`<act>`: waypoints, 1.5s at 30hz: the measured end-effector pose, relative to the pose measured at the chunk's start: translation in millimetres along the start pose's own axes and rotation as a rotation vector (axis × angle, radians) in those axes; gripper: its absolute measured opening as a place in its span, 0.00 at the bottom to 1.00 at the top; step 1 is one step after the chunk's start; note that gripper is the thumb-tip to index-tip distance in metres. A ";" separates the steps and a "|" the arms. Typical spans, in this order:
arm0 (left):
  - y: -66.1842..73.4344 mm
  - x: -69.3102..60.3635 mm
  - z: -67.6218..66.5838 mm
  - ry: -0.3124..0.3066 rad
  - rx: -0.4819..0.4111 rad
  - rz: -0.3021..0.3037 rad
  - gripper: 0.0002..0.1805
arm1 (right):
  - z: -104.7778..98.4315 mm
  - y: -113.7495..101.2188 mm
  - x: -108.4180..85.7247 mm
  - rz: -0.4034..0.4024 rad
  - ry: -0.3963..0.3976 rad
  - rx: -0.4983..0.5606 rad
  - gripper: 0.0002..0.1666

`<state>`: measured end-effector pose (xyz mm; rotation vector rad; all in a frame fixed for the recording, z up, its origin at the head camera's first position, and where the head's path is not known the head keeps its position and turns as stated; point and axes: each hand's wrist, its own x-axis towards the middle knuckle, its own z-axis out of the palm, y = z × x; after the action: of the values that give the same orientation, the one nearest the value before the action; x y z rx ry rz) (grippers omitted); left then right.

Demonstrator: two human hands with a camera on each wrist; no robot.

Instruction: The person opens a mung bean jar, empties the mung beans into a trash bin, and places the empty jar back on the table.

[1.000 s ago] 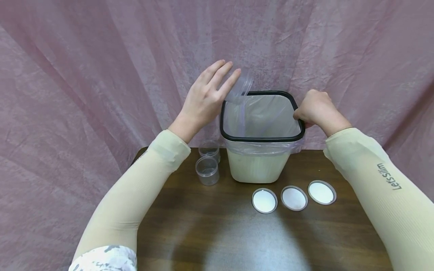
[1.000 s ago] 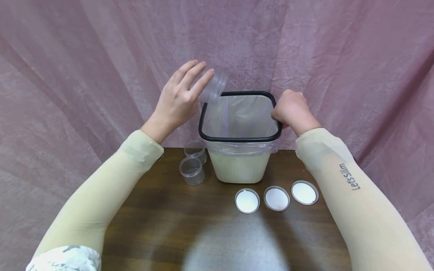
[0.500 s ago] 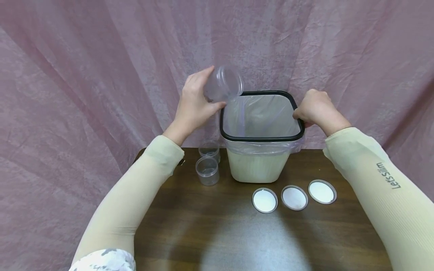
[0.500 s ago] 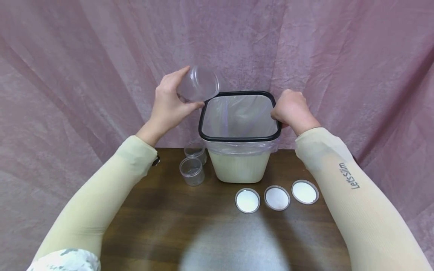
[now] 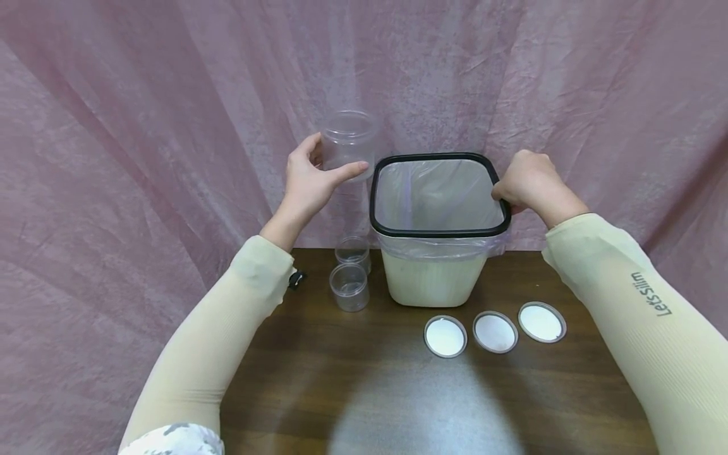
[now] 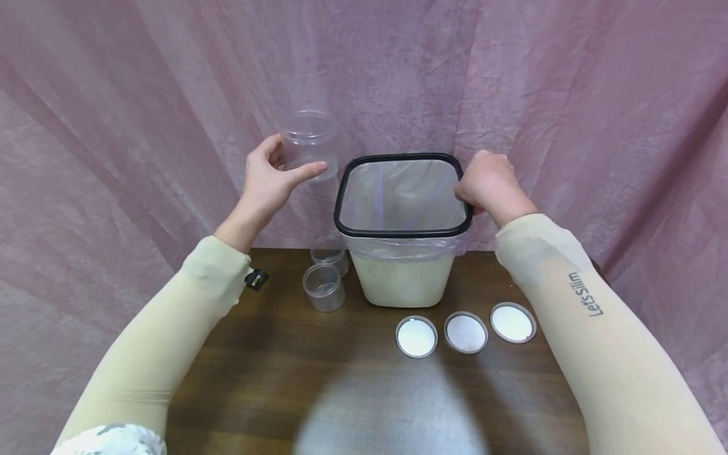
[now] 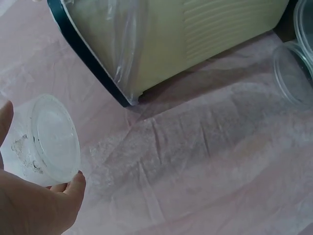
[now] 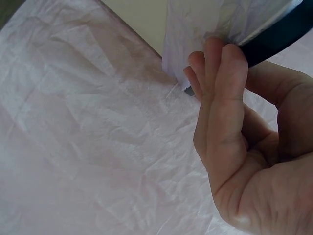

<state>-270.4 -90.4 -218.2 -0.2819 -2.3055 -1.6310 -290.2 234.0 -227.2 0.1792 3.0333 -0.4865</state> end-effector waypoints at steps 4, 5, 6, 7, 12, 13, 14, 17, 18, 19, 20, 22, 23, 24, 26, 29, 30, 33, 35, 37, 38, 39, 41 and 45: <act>-15.7 3.3 -3.4 0.033 0.021 -0.021 0.41 | -1.6 2.2 -0.2 -0.004 -0.004 0.004 0.26; -20.7 4.9 -4.5 0.045 0.020 -0.022 0.42 | -2.2 2.8 -0.5 -0.006 -0.004 0.007 0.26; -25.7 6.0 -6.0 0.058 0.023 -0.023 0.44 | -2.7 3.3 -0.8 -0.006 -0.006 0.014 0.26; -30.6 6.8 -7.4 0.072 0.027 -0.023 0.45 | -3.4 3.7 -1.4 -0.005 -0.009 0.022 0.26; -53.7 2.0 -16.2 0.134 0.098 -0.031 0.46 | -5.1 6.1 -4.4 0.007 -0.030 0.077 0.27; -58.8 -0.5 -17.9 0.142 0.111 -0.038 0.46 | -5.3 6.8 -5.1 0.010 -0.034 0.090 0.28; -64.3 -3.3 -19.8 0.149 0.127 -0.047 0.46 | -5.3 7.6 -5.7 0.012 -0.036 0.101 0.28; -82.6 -12.2 -25.6 0.162 0.143 -0.077 0.47 | -5.5 10.2 -7.1 0.010 -0.031 0.113 0.27; -89.6 -15.3 -27.8 0.167 0.146 -0.086 0.47 | -5.5 11.0 -7.5 0.009 -0.027 0.114 0.27; -96.8 -18.7 -30.1 0.169 0.155 -0.102 0.47 | -5.5 11.8 -7.8 0.009 -0.027 0.115 0.27; -104.5 -22.1 -32.6 0.171 0.163 -0.116 0.47 | -5.2 12.6 -8.0 0.008 -0.023 0.114 0.27; -120.6 -29.9 -37.3 0.178 0.173 -0.147 0.48 | -4.6 14.0 -8.5 0.008 -0.021 0.117 0.25; -129.1 -34.2 -39.4 0.181 0.173 -0.159 0.48 | -4.1 14.6 -8.8 0.008 -0.021 0.118 0.24; -137.7 -38.9 -41.5 0.182 0.175 -0.170 0.48 | -3.6 15.1 -9.0 0.007 -0.019 0.120 0.23; -154.6 -48.4 -44.2 0.195 0.189 -0.188 0.49 | -2.5 16.0 -9.4 0.006 -0.010 0.120 0.21; -176.7 -63.4 -44.6 0.212 0.235 -0.207 0.49 | -1.8 17.1 -10.2 0.003 0.006 0.114 0.18; -182.8 -68.1 -44.1 0.215 0.257 -0.216 0.48 | -1.7 17.5 -10.5 0.001 0.012 0.111 0.17; -199.0 -80.6 -41.5 0.219 0.327 -0.247 0.48 | -1.9 18.2 -11.7 -0.001 0.020 0.108 0.16; -209.1 -87.4 -40.2 0.211 0.356 -0.271 0.48 | -2.1 18.4 -12.4 -0.005 0.027 0.099 0.16; -217.9 -93.9 -39.1 0.190 0.370 -0.298 0.48 | -2.3 18.5 -12.8 -0.008 0.030 0.093 0.16; -222.1 -96.7 -38.4 0.180 0.374 -0.312 0.48 | -2.4 18.6 -13.0 -0.008 0.030 0.091 0.16; -226.1 -99.3 -37.6 0.168 0.377 -0.326 0.48 | -2.5 18.6 -13.0 -0.009 0.031 0.087 0.16; -232.1 -103.9 -35.3 0.150 0.380 -0.354 0.48 | -2.6 18.6 -12.9 -0.012 0.033 0.082 0.16; -241.3 -109.3 -29.0 0.114 0.377 -0.410 0.48 | -2.4 18.5 -12.7 -0.013 0.037 0.084 0.17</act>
<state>-243.9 -197.1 -460.9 0.3801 -2.6339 -1.2824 -275.3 250.8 -229.7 0.1748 3.0536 -0.6190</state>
